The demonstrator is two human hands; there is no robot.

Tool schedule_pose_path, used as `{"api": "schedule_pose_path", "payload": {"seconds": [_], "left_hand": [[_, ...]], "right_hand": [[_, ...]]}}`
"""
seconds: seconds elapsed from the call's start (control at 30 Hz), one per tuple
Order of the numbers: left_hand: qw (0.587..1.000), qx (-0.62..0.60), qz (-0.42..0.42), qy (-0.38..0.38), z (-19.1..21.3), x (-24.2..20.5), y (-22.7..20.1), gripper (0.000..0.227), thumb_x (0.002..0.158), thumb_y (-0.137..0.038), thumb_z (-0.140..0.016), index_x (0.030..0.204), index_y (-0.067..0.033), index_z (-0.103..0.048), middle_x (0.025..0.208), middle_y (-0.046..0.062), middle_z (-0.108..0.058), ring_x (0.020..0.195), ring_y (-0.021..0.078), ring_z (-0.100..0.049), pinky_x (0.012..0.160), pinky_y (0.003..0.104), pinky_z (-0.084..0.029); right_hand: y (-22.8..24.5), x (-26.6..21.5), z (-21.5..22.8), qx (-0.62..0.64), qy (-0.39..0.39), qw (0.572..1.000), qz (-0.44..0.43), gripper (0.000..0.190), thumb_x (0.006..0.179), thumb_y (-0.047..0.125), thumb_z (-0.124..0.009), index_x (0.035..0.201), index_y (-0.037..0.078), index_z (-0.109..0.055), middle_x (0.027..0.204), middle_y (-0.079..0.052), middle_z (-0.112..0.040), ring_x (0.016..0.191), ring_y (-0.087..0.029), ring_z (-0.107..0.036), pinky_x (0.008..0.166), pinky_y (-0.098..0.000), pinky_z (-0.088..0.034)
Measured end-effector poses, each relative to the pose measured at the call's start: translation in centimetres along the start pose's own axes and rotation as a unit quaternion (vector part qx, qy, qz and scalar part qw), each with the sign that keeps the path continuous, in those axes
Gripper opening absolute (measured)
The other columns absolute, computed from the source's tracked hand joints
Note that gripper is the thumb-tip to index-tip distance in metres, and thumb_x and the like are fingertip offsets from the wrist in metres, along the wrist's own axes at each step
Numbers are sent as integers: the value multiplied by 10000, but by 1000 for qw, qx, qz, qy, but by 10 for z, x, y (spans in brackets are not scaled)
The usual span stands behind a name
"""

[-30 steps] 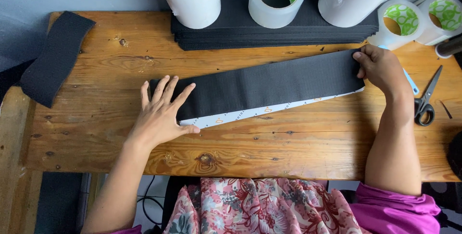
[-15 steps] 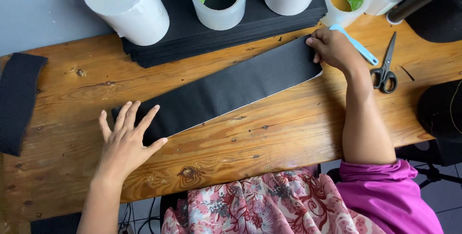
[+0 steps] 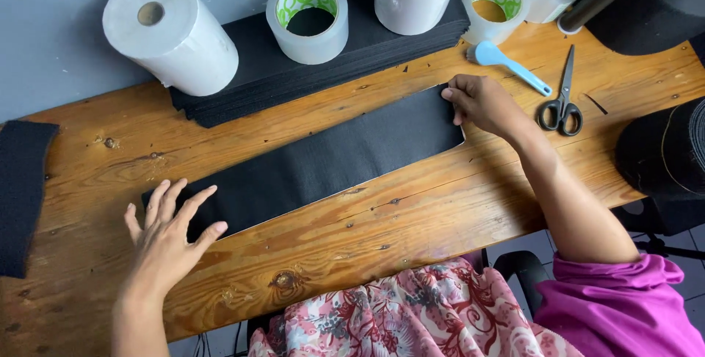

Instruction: The person is manually aligning a black foam strip onto a white adhesive backing with a logo pattern, then pressing it down firmly to bond the two layers.

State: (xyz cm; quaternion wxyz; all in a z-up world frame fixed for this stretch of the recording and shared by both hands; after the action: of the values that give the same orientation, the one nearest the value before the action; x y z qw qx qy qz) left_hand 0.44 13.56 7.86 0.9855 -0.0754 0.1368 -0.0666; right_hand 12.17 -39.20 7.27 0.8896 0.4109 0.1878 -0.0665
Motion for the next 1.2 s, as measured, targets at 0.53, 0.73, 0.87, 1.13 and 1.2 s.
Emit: {"api": "schedule_pose_path", "payload": {"seconds": [0.53,0.73,0.87,1.13,1.2], "left_hand": [[994,-53,91,41,1,43,28,677,777,-388,-811,1382,-223,-554,1377,63,-569,1406,291,-396,1201,507,-247],[987,-132,91,0,6,39,26,701,752,-308,-819,1388,-268,-528,1400,91,-540,1378,343,-377,1121,550,-325],[990,-122,55,-40,-2,37,36,585,759,-351,-829,1286,-241,-601,1330,89,-550,1323,334,-410,1101,499,-335],[993,-103,23,-58,0,36,30,393,770,-350,-825,1145,-279,-730,1270,18,-527,1302,286,-406,1164,444,-308],[993,-98,19,-62,-1,36,31,370,764,-356,-827,1123,-301,-753,1278,5,-511,1314,282,-394,1184,445,-294]], "right_hand": [[16,-17,8,-23,-68,997,31,171,1107,302,-505,1048,162,-583,530,-57,-663,510,-183,-642,646,-326,-468],[25,-16,9,-35,-83,994,67,187,1090,293,-523,1247,205,-574,523,-32,-659,562,-180,-679,706,-329,-475],[34,-20,9,12,-80,995,61,140,1080,169,-528,1181,210,-440,580,-37,-572,405,-207,-613,635,-328,-477],[23,-7,0,-53,-80,978,186,162,1090,144,-565,1079,218,-709,828,-2,-670,502,-152,-596,668,-281,-476],[21,-9,-1,-57,-66,982,168,226,1085,127,-522,1131,230,-717,739,-1,-547,589,-160,-450,628,-306,-399]]}}
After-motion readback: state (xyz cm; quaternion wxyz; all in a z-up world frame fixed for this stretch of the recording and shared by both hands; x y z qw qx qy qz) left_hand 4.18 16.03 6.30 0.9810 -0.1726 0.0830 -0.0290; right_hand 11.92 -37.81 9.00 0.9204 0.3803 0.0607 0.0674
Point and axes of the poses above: each hand's wrist, its own x-axis towards the middle knuckle, its own z-axis out of the back of the hand, y = z × x, the point moved 10 cm from there along x, towards the middle knuckle
